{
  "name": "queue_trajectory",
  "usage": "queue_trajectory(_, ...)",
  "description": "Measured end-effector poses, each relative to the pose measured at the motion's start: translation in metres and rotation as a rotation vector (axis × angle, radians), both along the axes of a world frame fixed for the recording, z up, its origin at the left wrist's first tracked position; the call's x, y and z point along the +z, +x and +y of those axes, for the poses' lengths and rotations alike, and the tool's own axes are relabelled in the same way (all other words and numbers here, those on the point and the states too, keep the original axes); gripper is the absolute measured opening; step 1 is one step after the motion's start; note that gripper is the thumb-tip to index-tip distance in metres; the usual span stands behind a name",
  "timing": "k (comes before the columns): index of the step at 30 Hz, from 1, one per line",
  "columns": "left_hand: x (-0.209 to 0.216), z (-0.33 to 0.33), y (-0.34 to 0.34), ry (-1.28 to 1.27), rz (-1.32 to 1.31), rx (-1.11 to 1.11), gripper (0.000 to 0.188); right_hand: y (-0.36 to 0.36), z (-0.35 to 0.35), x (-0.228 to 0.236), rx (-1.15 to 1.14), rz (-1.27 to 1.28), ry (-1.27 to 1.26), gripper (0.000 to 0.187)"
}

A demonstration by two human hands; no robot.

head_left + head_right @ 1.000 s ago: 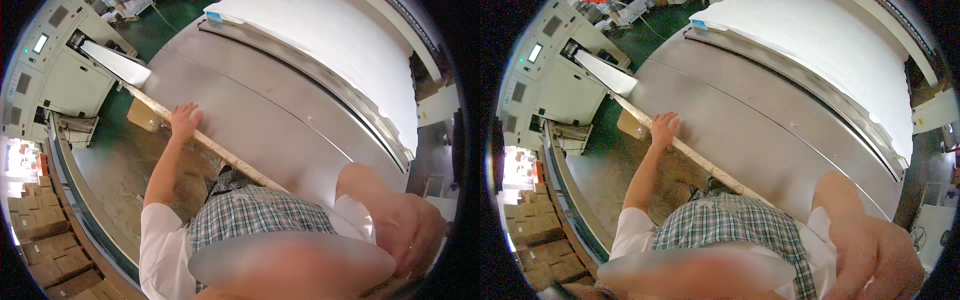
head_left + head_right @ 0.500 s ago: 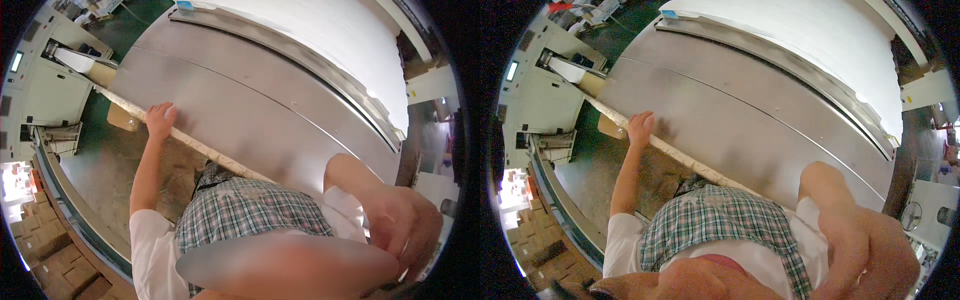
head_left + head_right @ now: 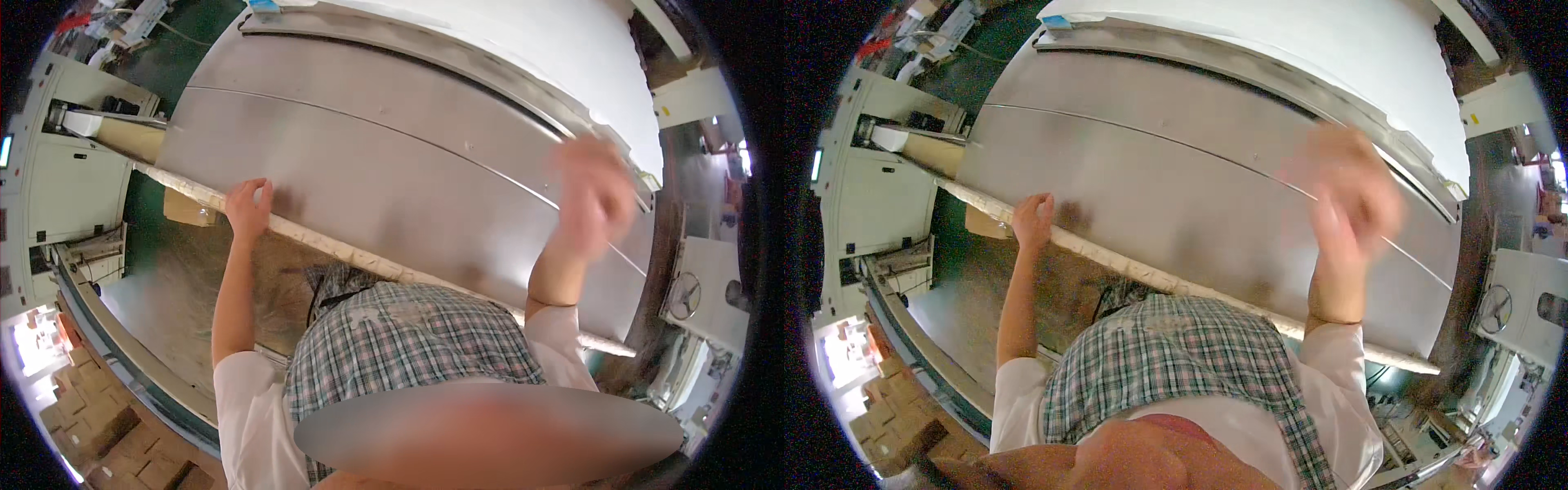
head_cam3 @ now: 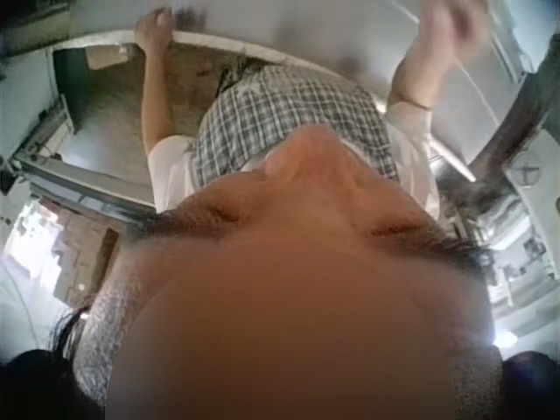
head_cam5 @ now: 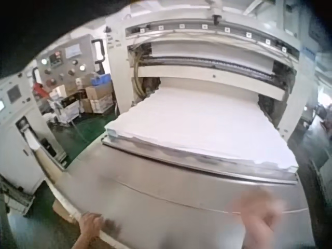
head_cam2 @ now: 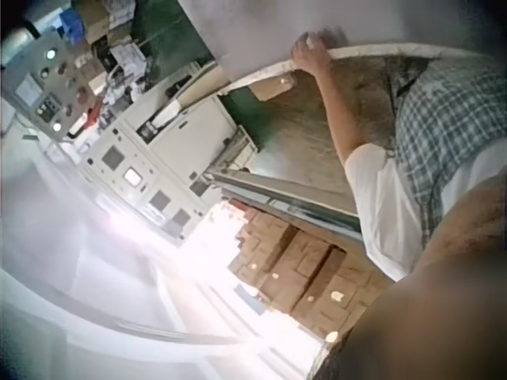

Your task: Manually aligning and folding large sheets of paper on an industrial machine platform.

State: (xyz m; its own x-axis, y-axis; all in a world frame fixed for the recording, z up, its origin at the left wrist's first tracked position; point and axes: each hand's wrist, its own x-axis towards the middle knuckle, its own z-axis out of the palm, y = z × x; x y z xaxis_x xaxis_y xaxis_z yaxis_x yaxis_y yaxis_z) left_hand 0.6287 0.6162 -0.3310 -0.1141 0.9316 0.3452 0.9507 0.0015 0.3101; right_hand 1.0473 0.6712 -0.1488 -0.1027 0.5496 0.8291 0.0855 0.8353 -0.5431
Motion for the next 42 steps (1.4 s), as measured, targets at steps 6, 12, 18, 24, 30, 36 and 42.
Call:
queue_trajectory(6,-0.002,0.003,0.000,-0.029,-0.069,-0.009,0.014,0.045,0.094,-0.205,-0.628,-0.308,-0.752,0.015)
queue_trajectory(12,0.004,0.001,-0.011,-0.087,-0.068,-0.176,0.011,0.013,0.104,-0.280,-0.987,-0.723,-0.676,0.030)
queue_trajectory(18,0.014,0.002,-0.045,-0.248,-0.323,-0.489,0.015,-0.058,0.108,-0.288,-1.296,-0.841,-0.708,0.031)
queue_trajectory(24,0.006,0.093,-0.143,-0.444,-0.601,-0.537,0.017,-0.113,0.116,-0.287,-1.391,-0.914,-0.877,0.033)
queue_trajectory(30,-0.039,0.251,-0.218,-0.441,-0.879,-0.374,0.024,-0.142,0.119,-0.280,-1.419,-0.919,-0.820,0.034)
queue_trajectory(36,-0.042,0.416,-0.207,-0.499,-1.437,-0.291,0.029,-0.140,0.118,-0.282,-1.461,-0.967,-0.812,0.033)
queue_trajectory(42,-0.047,0.513,-0.175,-0.450,-1.577,-0.129,0.035,-0.136,0.115,-0.290,-1.445,-0.945,-0.744,0.033)
